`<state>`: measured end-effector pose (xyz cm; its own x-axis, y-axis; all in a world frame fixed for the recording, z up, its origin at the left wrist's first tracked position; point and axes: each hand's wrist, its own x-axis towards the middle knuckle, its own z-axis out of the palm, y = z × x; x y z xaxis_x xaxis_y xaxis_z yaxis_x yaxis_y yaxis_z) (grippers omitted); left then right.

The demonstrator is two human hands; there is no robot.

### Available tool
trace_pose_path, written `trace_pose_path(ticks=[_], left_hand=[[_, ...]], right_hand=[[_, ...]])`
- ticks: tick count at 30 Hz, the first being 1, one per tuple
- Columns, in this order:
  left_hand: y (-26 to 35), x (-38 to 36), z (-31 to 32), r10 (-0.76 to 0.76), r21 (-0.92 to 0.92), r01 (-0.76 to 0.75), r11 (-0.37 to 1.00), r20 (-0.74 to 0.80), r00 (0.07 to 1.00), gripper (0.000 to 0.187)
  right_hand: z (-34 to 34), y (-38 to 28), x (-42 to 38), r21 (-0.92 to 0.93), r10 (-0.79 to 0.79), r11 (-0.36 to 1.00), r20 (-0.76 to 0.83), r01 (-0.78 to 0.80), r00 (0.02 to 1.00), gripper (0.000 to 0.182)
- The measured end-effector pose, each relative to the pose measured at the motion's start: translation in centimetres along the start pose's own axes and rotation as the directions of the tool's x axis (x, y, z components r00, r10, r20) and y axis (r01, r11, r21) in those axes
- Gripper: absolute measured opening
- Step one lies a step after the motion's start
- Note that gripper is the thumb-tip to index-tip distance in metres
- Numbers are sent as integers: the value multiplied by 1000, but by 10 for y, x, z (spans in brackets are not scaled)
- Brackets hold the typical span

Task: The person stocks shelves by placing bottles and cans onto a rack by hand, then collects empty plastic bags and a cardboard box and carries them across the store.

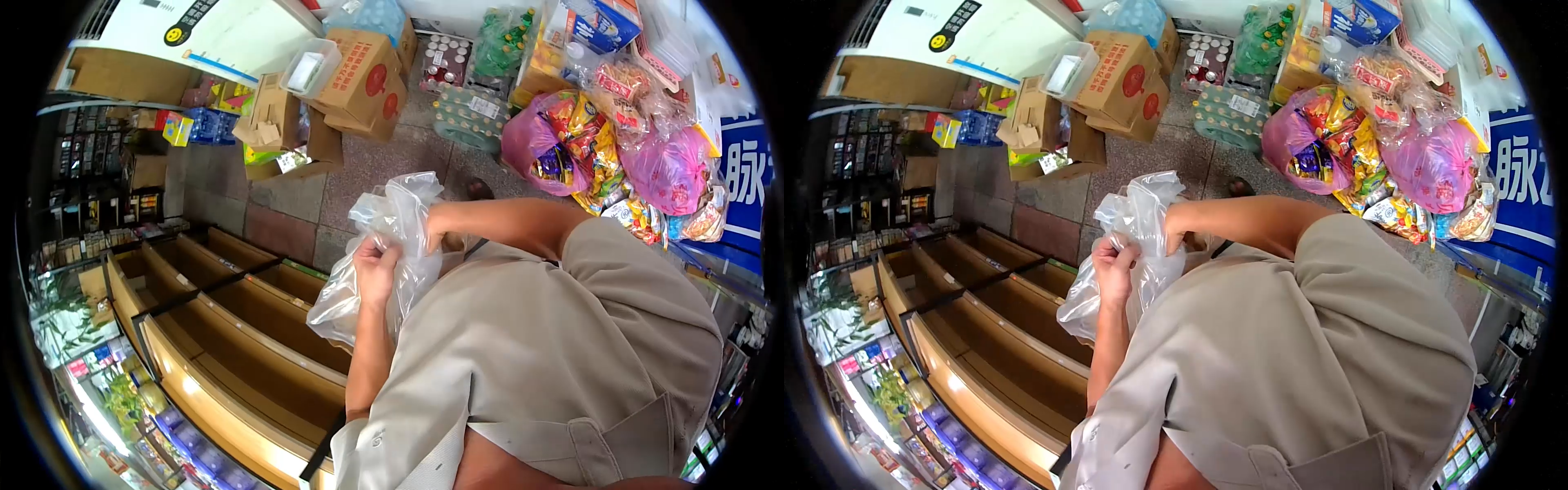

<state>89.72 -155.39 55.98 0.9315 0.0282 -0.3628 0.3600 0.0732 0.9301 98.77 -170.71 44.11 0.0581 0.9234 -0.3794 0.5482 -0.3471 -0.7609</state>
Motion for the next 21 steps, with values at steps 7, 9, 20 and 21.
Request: trace_pose_path(ticks=[7, 9, 20, 21], left_hand=[[15, 64, -29, -170, 286, 236, 929, -235, 957, 28], [26, 95, -37, -190, 422, 286, 860, -254, 948, 28], [106, 189, 14, -173, 786, 256, 563, -191, 966, 28], [100, 198, 14, -131, 747, 243, 619, -207, 970, 27]], right_hand=[[-45, 27, -3, 632, -133, 751, -139, 191, 981, 48], [-124, 42, -19, 289, -5, 956, 204, -55, 979, 60], [-224, 73, -54, 538, 437, 770, -837, 343, 331, 58], [-232, 77, -60, 479, 323, 809, -846, 340, 424, 39]])
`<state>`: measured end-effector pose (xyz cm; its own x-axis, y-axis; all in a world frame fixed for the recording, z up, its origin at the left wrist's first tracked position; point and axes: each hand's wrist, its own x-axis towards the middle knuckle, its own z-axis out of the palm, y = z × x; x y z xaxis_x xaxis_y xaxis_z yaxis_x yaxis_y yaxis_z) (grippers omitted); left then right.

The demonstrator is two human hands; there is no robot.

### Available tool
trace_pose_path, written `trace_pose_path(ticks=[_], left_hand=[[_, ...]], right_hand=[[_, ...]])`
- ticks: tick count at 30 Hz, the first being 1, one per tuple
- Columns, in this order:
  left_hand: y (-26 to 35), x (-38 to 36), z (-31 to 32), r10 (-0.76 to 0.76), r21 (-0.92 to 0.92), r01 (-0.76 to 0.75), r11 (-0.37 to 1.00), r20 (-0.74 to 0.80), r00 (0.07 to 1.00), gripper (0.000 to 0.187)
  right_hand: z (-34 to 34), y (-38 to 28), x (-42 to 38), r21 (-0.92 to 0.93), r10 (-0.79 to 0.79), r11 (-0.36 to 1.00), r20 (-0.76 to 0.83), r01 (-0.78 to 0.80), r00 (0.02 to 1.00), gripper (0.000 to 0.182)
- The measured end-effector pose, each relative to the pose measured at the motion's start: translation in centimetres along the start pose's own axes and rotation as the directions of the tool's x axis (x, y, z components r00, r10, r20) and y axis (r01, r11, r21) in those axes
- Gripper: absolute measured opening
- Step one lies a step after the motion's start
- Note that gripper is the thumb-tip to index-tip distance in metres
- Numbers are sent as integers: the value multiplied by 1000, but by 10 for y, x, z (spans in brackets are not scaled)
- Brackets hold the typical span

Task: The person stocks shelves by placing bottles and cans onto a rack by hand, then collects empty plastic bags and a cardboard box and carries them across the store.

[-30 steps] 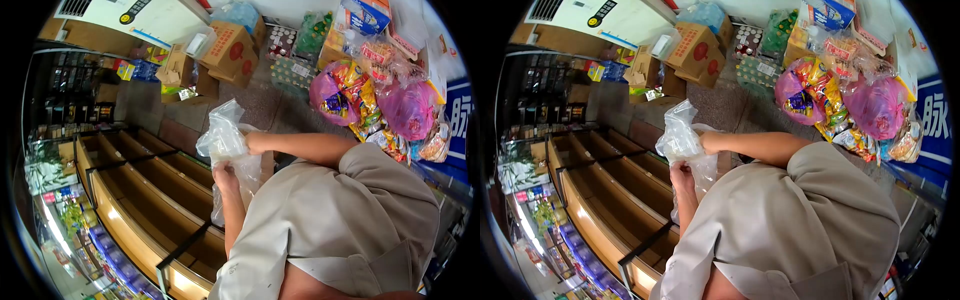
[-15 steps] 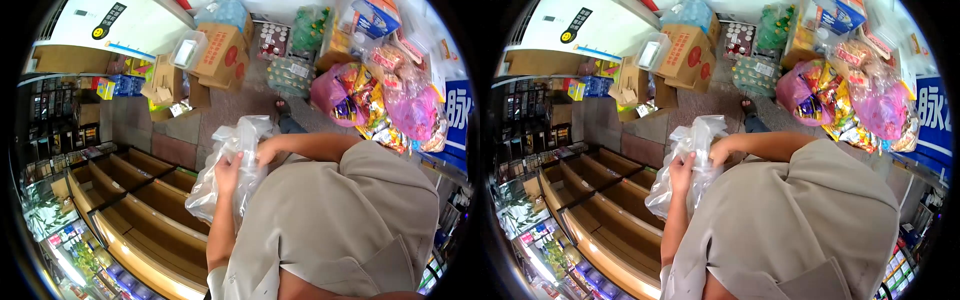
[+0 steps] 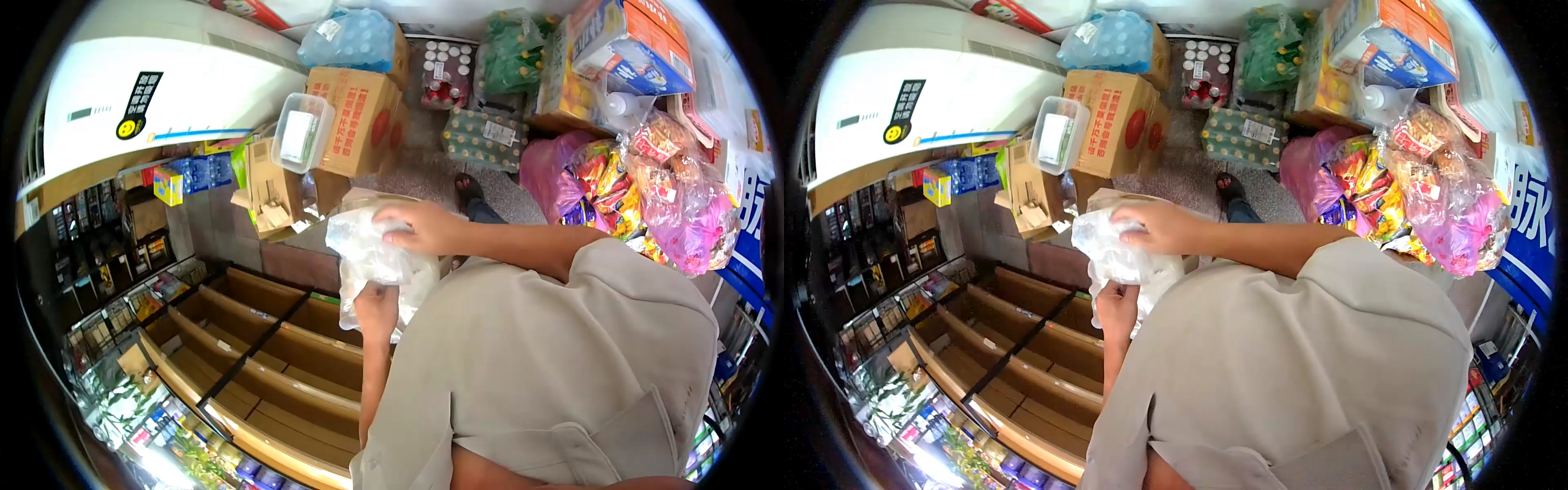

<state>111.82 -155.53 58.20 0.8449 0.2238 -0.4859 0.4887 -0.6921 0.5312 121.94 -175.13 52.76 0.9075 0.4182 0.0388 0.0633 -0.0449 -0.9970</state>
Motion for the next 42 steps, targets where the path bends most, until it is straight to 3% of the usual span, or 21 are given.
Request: trace_pose_path(ticks=[1, 3, 5, 7, 8, 10, 13, 15, 17, 18, 19, 20, 25, 27, 28, 31, 33, 35, 36, 39, 42], left_hand=[[-3, 10, 6, 15, -67, -17, 998, -41, 999, 25], [-8, 24, 9, -12, -228, 5, 974, -27, 1000, 24], [-2, 37, 6, 99, -427, -74, 901, 36, 994, 22], [10, 48, -1, 178, -333, -144, 932, 75, 981, 24], [13, 54, -6, 217, -359, -165, 919, 108, 970, 25], [13, 67, -15, 278, -407, -194, 892, 159, 947, 27], [21, 86, -35, 293, -213, -251, 944, 195, 936, 26], [21, 108, -53, 417, -12, -426, 905, 239, 877, 32], [43, 108, -83, 490, 558, -547, 623, 267, 830, 40], [51, 105, -101, 518, 615, -523, 590, 208, 830, 42], [60, 105, -117, 549, 664, -488, 566, 138, 824, 44], [66, 106, -132, 599, 649, -503, 571, 89, 796, 39], [66, 116, -159, 795, 677, -625, 388, 97, 599, 29], [62, 126, -159, 905, 682, -700, 211, 135, 404, 29], [61, 130, -160, 912, 680, -704, 202, 132, 389, 29], [60, 137, -164, 924, 432, -884, 176, 238, 300, 33], [64, 140, -171, 933, 371, -917, 148, 256, 254, 31], [71, 142, -176, 944, 308, -944, 119, 259, 204, 30], [75, 142, -178, 945, 256, -955, 147, 250, 213, 30], [80, 142, -177, 942, 163, -965, 204, 235, 239, 32], [83, 139, -165, 929, 26, -962, 273, 254, 270, 34]], right_hand=[[-6, 4, 8, 0, 3, 1000, -13, -3, 1000, 39], [-9, 18, 21, -185, 17, 981, 416, 66, 909, 30], [1, 32, 30, -198, 6, 975, 489, 104, 872, 29], [19, 47, 34, -227, 117, 969, 769, 96, 629, 27], [31, 51, 34, -231, 124, 969, 755, 84, 645, 27], [51, 49, 39, -99, 373, 918, 550, -385, 747, 18], [69, 45, 69, -83, 439, 877, 538, -473, 719, 14], [79, 55, 85, -46, 368, 918, 468, -393, 804, 19], [98, 64, 93, -16, 214, 974, 399, -227, 891, 32], [99, 57, 91, -15, 221, 972, 371, -233, 902, 32], [89, 43, 86, 452, 258, 785, 384, -424, 886, 32], [78, 24, 85, 783, 268, 380, 415, -491, 869, 33], [103, -28, 106, 747, 87, 581, 339, -324, 937, 25], [124, -18, 129, 791, 101, 534, 292, -300, 951, 22], [132, -23, 139, 762, 279, 541, 237, -356, 931, 14], [141, -30, 161, 918, 161, 356, 123, -174, 979, 13], [141, -11, 188, 461, -72, 884, -22, 74, 997, 10], [137, -25, 198, -172, -463, 883, -171, 436, 870, 15], [134, -28, 201, -302, -523, 834, -166, 462, 836, 16], [124, -30, 203, -332, -508, 822, -58, 463, 859, 17], [116, -25, 198, -257, -299, 909, 145, 328, 943, 19]])
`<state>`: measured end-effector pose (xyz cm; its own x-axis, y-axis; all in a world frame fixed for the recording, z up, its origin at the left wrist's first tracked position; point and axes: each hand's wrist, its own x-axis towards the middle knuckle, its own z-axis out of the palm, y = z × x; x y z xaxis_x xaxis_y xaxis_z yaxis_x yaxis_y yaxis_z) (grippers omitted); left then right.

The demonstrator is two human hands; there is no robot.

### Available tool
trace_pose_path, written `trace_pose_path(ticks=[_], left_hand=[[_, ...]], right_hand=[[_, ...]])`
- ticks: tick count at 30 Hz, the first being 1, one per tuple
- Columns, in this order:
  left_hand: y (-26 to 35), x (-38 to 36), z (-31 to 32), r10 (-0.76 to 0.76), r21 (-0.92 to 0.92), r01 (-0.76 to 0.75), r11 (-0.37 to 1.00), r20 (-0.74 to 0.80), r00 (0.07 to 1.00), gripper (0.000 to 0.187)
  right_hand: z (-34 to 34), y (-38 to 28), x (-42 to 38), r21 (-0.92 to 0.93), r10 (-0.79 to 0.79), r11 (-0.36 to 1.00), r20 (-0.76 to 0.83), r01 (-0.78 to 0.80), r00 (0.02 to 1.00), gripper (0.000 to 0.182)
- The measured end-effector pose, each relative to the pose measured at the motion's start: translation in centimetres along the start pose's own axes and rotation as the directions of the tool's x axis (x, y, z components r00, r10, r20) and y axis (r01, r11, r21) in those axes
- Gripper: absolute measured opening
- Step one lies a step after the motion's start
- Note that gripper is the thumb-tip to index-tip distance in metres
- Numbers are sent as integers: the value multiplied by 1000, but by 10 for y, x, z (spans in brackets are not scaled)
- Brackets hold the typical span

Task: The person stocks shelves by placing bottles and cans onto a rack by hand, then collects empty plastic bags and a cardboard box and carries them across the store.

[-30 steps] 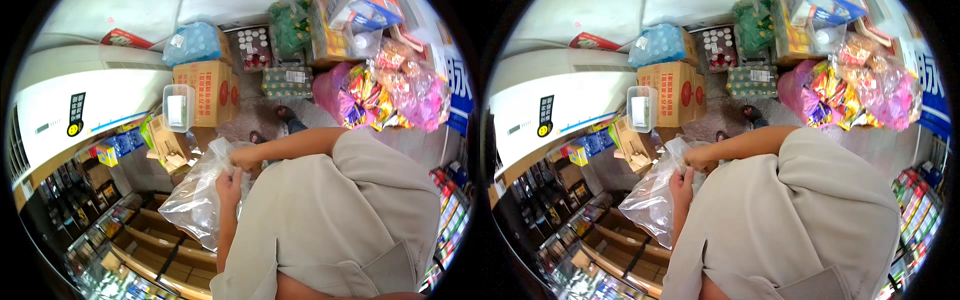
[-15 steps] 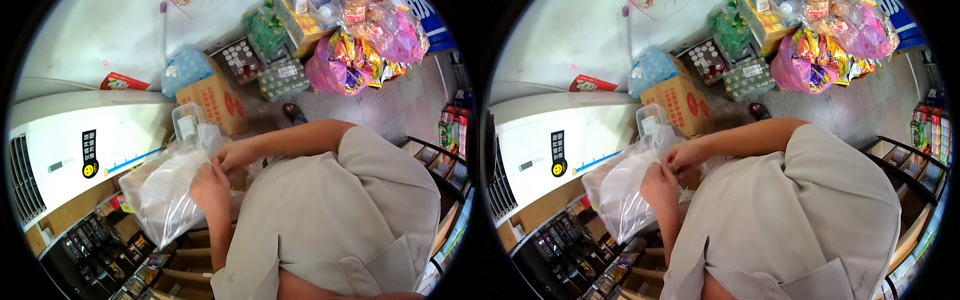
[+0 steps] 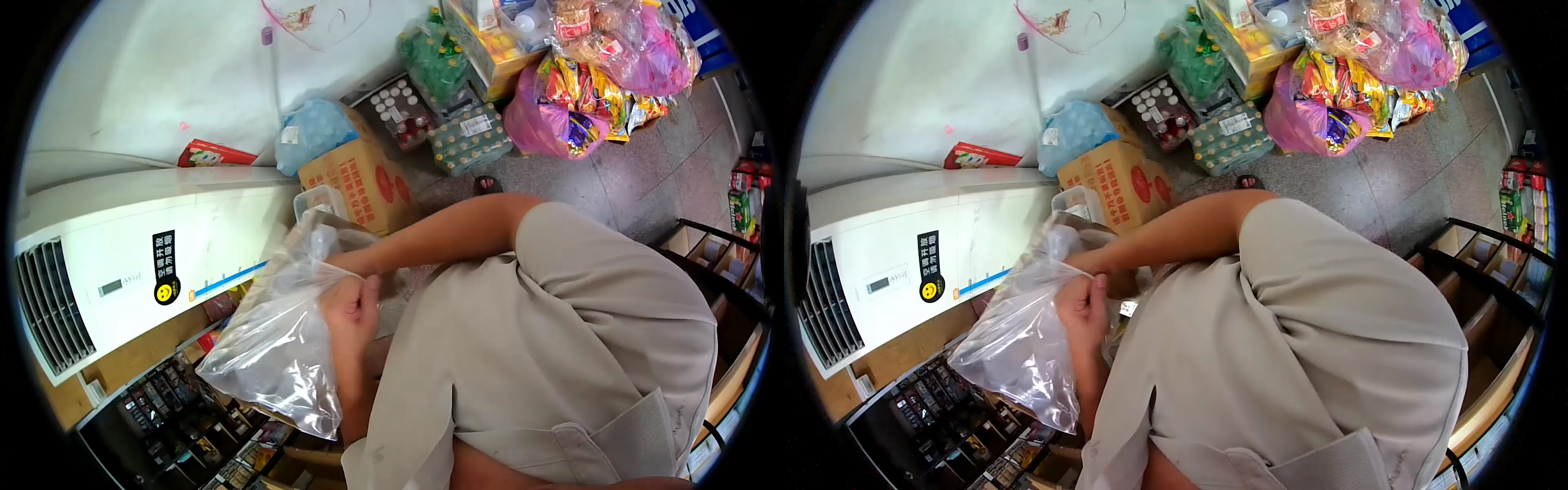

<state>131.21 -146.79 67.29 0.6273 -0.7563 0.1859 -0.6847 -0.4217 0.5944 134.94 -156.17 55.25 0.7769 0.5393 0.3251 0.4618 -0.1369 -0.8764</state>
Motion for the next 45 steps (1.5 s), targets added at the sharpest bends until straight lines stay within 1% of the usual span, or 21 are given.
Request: trace_pose_path(ticks=[2, 6, 9, 11, 13, 15, 17, 19, 20, 22, 24, 25, 28, 30, 32, 33, 35, 39, 41, 43, 45], left_hand=[[14, 9, 10, 48, -131, -32, 991, 120, 992, 36], [15, 24, 23, -44, -172, 66, 983, 127, 991, 36], [21, 35, 28, 2, -74, 9, 997, 150, 989, 35], [11, 39, 26, -6, 237, -17, 971, 97, 995, 31], [3, 36, 10, -322, 347, 328, 879, -78, 944, 29], [-17, 31, -9, -415, 482, 497, 721, -273, 868, 27], [-39, 20, -21, -533, 439, 606, 663, -292, 794, 24], [-49, 12, -22, -455, 502, 613, 611, -411, 790, 23], [-55, 7, -24, -357, 553, 621, 555, -517, 778, 22], [-60, 2, -46, -232, 549, 651, 524, -643, 730, 22], [-41, 11, -65, -67, 569, 602, 559, -694, 717, 21], [-33, 15, -73, 39, 597, 541, 592, -692, 721, 20], [-25, 24, -89, 72, 591, 580, 561, -733, 677, 16], [-40, 26, -103, 116, 613, 553, 564, -722, 682, 10], [-49, 36, -107, 30, 636, 557, 534, -673, 739, 8], [-62, 40, -106, 10, 638, 537, 552, -649, 761, 7], [-78, 53, -104, -70, 628, 555, 545, -626, 777, 8], [-121, 90, -95, -53, 633, 544, 551, -624, 779, 9], [-137, 117, -86, -205, 526, 661, 536, -678, 706, 8], [-163, 136, -85, -203, 578, 626, 523, -629, 751, 8], [-183, 161, -79, -133, 553, 537, 637, -607, 783, 9]], right_hand=[[-6, 2, -10, 20, 74, 997, 136, -78, 988, 20], [-14, 7, -32, 39, 135, 988, 261, -151, 956, 23], [-22, 12, -47, 73, 138, 984, 280, -164, 950, 25], [-30, 15, -54, 105, 132, 980, 269, -166, 954, 26], [-40, 13, -65, 137, 150, 972, 260, -190, 954, 28], [-64, -2, -81, 158, 205, 955, 262, -251, 943, 34], [-114, -55, -102, 118, 214, 956, 341, -267, 916, 44], [-136, -76, -125, 686, -172, 727, 120, 43, 978, 44], [-149, -81, -137, 687, -176, 726, 120, 46, 977, 44], [-177, -76, -164, 865, -5, 484, 155, -133, 988, 43], [-183, -41, -194, 764, 210, 634, -22, -119, 977, 40], [-186, -23, -213, 711, 352, 671, -54, -212, 934, 40], [-186, 22, -279, 502, 646, 722, -239, -477, 725, 45], [-177, 58, -329, 598, 862, 478, -178, -643, 475, 41], [-160, 83, -381, 307, 825, 522, -419, -796, 380, 38], [-157, 88, -400, 311, 825, 520, -424, -796, 373, 38], [-149, 92, -427, 36, 889, 242, -409, -970, 206, 40], [-128, 91, -455, -20, 895, 167, -417, -986, 160, 40], [-108, 107, -468, 121, 912, 190, -388, -974, 130, 39], [-87, 123, -479, 124, 901, 190, -417, -974, 122, 37], [-66, 134, -491, 128, 888, 182, -448, -975, 107, 35]])
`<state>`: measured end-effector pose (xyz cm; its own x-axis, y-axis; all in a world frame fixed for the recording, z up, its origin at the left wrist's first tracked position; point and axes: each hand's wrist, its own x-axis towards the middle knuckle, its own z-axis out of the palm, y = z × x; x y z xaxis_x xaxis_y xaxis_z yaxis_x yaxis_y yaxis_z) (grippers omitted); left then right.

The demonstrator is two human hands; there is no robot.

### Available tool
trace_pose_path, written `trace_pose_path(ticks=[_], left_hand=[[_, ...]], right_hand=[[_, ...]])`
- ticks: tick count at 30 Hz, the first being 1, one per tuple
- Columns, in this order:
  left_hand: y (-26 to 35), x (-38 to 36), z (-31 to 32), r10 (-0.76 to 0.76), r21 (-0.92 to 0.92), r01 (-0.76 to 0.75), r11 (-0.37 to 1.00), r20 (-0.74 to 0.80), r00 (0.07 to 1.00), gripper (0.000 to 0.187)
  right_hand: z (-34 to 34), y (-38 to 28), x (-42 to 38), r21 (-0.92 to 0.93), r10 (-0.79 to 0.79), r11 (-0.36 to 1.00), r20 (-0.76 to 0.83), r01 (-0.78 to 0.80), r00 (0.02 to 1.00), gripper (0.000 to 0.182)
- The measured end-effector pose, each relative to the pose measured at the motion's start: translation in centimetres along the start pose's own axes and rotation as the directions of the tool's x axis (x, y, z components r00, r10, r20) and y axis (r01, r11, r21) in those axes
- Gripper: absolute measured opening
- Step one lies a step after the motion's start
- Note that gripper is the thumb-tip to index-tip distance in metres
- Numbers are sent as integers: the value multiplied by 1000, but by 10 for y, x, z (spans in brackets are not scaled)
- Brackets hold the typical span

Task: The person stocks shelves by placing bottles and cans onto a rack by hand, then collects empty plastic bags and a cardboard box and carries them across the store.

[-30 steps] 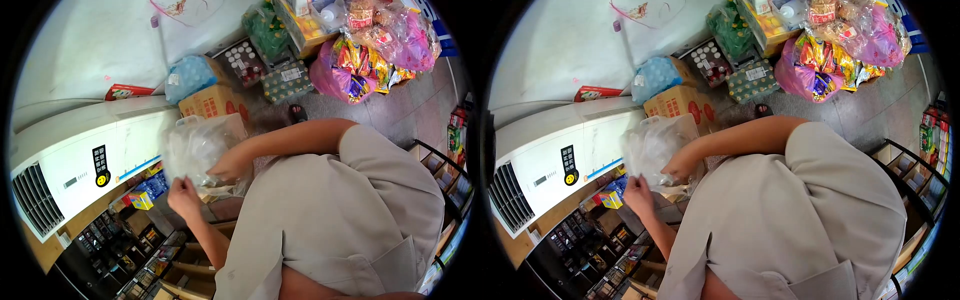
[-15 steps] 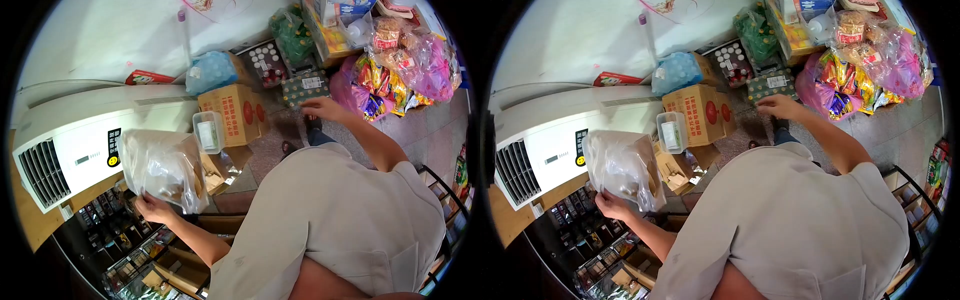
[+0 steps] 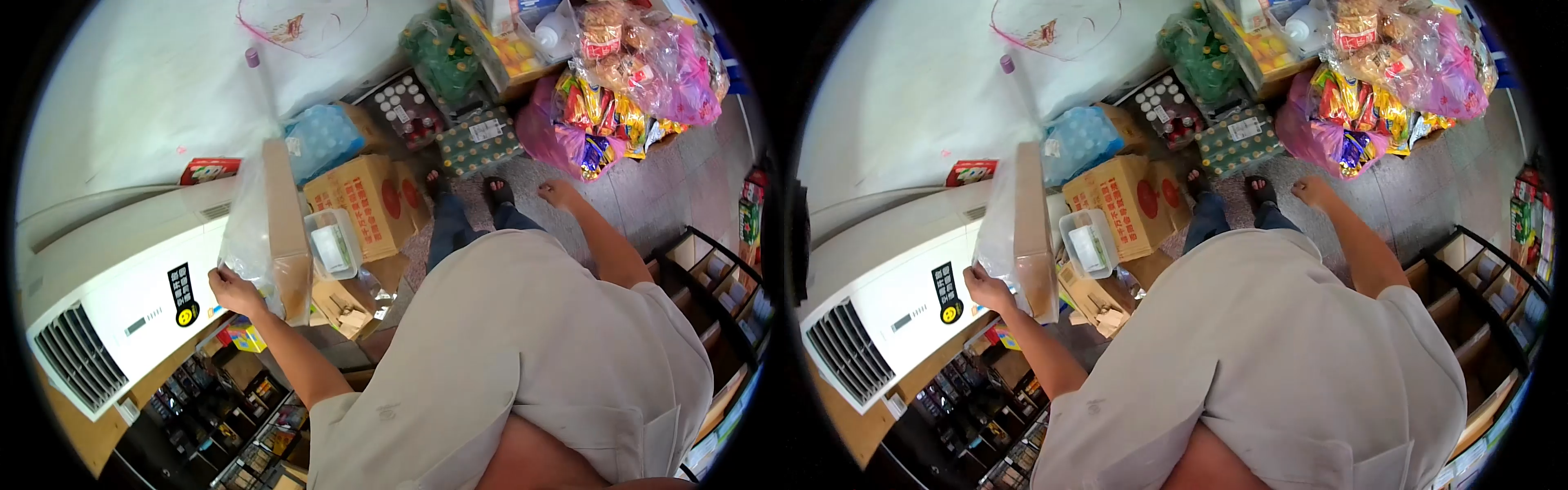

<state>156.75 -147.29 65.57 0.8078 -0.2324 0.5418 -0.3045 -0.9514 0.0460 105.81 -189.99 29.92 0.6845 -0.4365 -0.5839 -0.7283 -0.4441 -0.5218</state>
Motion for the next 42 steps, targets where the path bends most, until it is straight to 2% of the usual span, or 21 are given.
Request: trace_pose_path(ticks=[2, 4, 8, 10, 12, 14, 16, 18, 20, 21, 25, 28, 31, 32, 34, 36, 37, 39, 40, 41, 42], left_hand=[[-3, 20, 34, 62, -12, -63, 998, -51, 997, 9], [-4, 41, 62, 262, -165, -281, 945, -131, 956, 9], [-22, 61, 147, 353, -224, -335, 915, 47, 934, 10], [-38, 58, 201, 257, -170, -210, 963, 344, 903, 13], [-41, 50, 246, 53, 108, -177, 978, 695, 717, 26], [-1, 50, 252, -10, 180, -240, 954, 819, 574, 29], [30, 35, 270, 142, 48, -211, 976, 594, 792, 28], [83, 18, 281, 311, -343, -176, 923, 394, 865, 26], [160, -11, 284, 272, -422, 28, 906, 631, 726, 24], [186, -32, 302, 391, -565, 80, 821, 658, 644, 25], [256, -166, 421, 460, -518, 220, 827, 847, 267, 33], [268, -243, 519, 385, -385, -16, 923, 922, 47, 44], [264, -295, 606, 312, -296, -219, 930, 949, 43, 50], [263, -305, 629, 314, -302, -221, 927, 949, 18, 50], [260, -319, 659, 398, -383, -127, 915, 907, 138, 52], [263, -329, 662, 305, -299, -60, 952, 940, 153, 52], [259, -329, 657, 209, -216, 15, 976, 960, 188, 51], [234, -349, 644, 179, -205, 157, 966, 970, 168, 51], [239, -343, 620, 167, -207, 309, 928, 975, 149, 51], [239, -332, 590, 159, -175, 269, 947, 984, 80, 48], [231, -331, 558, 147, -177, 508, 843, 984, 100, 44]], right_hand=[[16, 11, -7, 450, 279, 848, 67, -278, 958, 32], [17, 12, -29, 520, 402, 765, 76, -380, 913, 32], [28, 14, -61, 747, 633, 444, 129, -494, 764, 32], [30, -2, -80, 773, 694, 351, 165, -529, 701, 29], [31, -21, -91, 715, 689, 403, 175, -572, 704, 29], [28, -43, -94, 652, 679, 450, 194, -611, 708, 30], [24, -68, -88, 611, 636, 529, 174, -589, 752, 31], [24, -90, -73, 648, 636, 501, 174, -574, 752, 30], [33, -98, -51, 690, 633, 472, 168, -549, 756, 29], [48, -96, -41, 621, 572, 567, 176, -541, 801, 29], [44, -158, 3, 284, 385, 842, 277, -458, 880, 30], [74, -156, 6, 128, 368, 909, 205, -398, 907, 31], [70, -154, 1, 137, 392, 898, 186, -419, 901, 31], [64, -152, -1, 280, 452, 832, 161, -480, 877, 31], [75, -141, -7, 418, 529, 728, 160, -542, 834, 31], [87, -114, -35, 738, 843, 166, 238, -654, 482, 33], [98, -99, -58, 730, 842, 149, 260, -667, 473, 33], [120, -74, -103, 599, 764, -222, 597, -769, 245, 36], [119, -87, -123, 500, 697, -201, 677, -842, 235, 33], [119, -99, -143, 400, 623, -157, 750, -903, 224, 30], [113, -109, -156, 361, 571, -138, 790, -922, 224, 31]])
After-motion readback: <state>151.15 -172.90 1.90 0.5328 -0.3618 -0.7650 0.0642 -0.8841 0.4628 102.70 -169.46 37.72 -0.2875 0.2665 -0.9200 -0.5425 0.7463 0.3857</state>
